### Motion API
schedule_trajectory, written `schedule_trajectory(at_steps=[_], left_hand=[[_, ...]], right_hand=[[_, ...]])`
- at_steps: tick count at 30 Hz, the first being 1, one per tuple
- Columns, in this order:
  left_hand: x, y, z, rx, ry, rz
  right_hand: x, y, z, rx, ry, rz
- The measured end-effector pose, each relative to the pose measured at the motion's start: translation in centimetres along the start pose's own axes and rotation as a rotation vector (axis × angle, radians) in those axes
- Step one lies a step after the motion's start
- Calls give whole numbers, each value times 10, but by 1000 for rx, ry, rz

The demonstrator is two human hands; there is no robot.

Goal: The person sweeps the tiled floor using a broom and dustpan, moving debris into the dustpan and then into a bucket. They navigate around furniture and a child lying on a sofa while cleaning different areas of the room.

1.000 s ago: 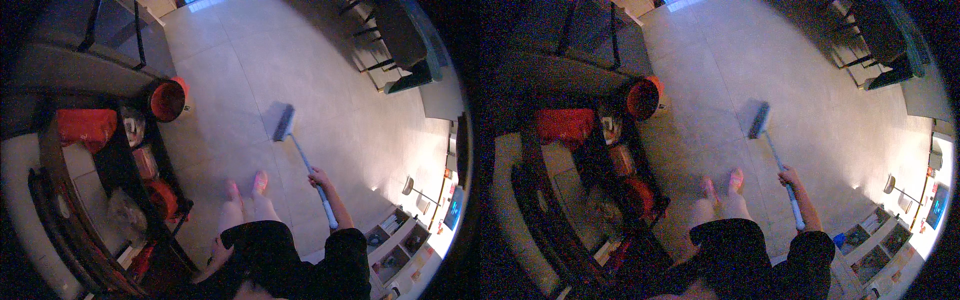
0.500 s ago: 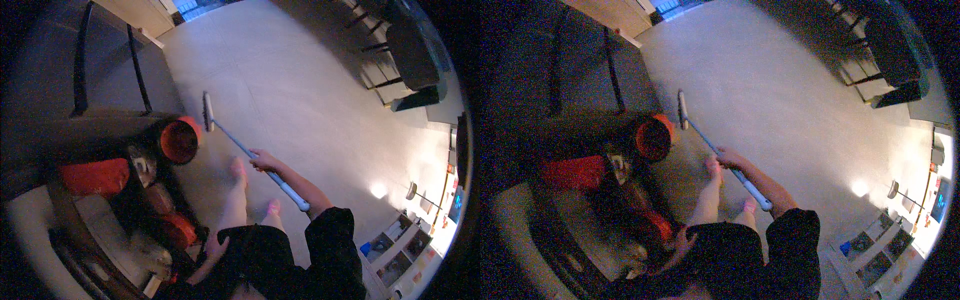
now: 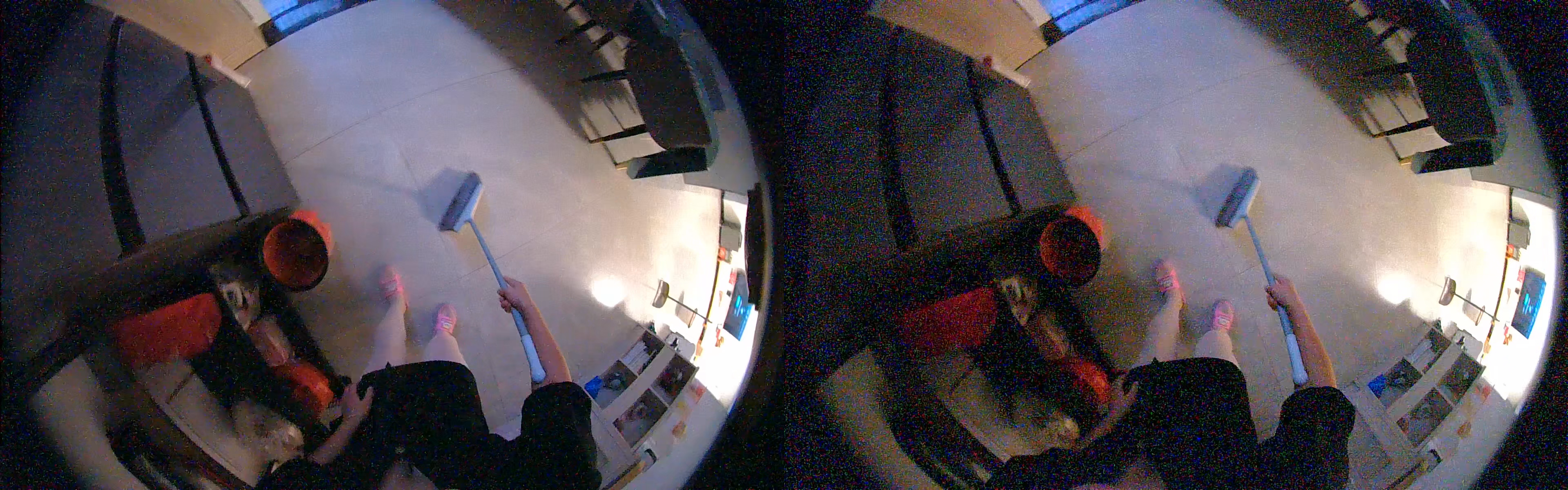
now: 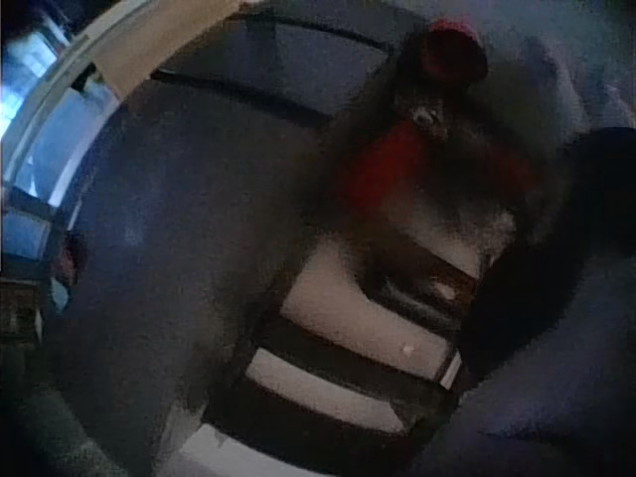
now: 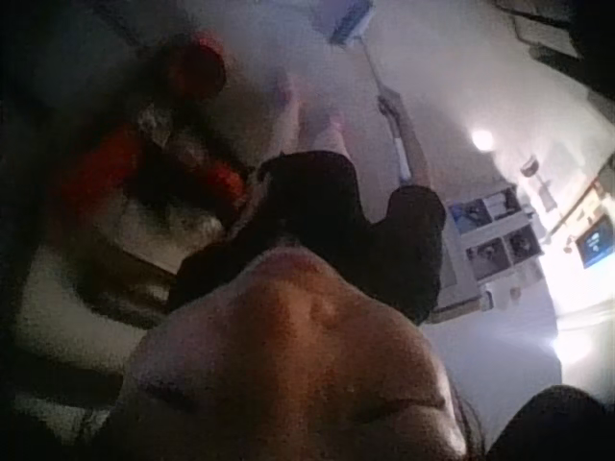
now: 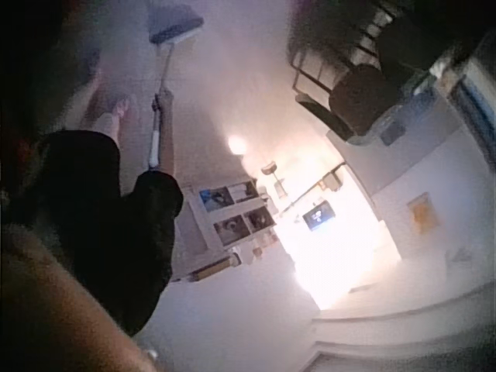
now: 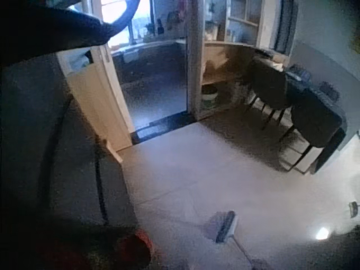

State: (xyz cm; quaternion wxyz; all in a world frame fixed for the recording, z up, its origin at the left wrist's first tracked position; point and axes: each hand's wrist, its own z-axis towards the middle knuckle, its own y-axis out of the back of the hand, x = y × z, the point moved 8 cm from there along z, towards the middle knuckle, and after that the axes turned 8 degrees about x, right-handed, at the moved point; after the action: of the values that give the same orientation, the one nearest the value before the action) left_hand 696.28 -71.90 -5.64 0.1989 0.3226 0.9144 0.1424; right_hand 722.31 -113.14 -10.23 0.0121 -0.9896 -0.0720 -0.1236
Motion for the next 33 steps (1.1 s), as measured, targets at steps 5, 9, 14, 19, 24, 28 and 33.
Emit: schedule_trajectory(at_steps=[5,9,14,19,24,28,33], left_hand=[[26,-15,10,-26,-22,-96],[-9,7,7,-38,-44,32],[-2,2,13,-71,-41,34],[5,-11,-3,-89,-69,-171],[2,-31,-4,-133,-54,-243],[-66,-14,-18,-305,-2,-319],[-65,-24,-17,-394,87,-466]], right_hand=[[15,-4,-39,14,81,6],[66,-94,17,254,179,159],[77,-140,83,329,295,85],[-32,-33,51,132,62,190],[-71,57,-1,-97,-19,112],[-41,86,-51,5,84,31],[-11,90,-54,8,158,-231]])
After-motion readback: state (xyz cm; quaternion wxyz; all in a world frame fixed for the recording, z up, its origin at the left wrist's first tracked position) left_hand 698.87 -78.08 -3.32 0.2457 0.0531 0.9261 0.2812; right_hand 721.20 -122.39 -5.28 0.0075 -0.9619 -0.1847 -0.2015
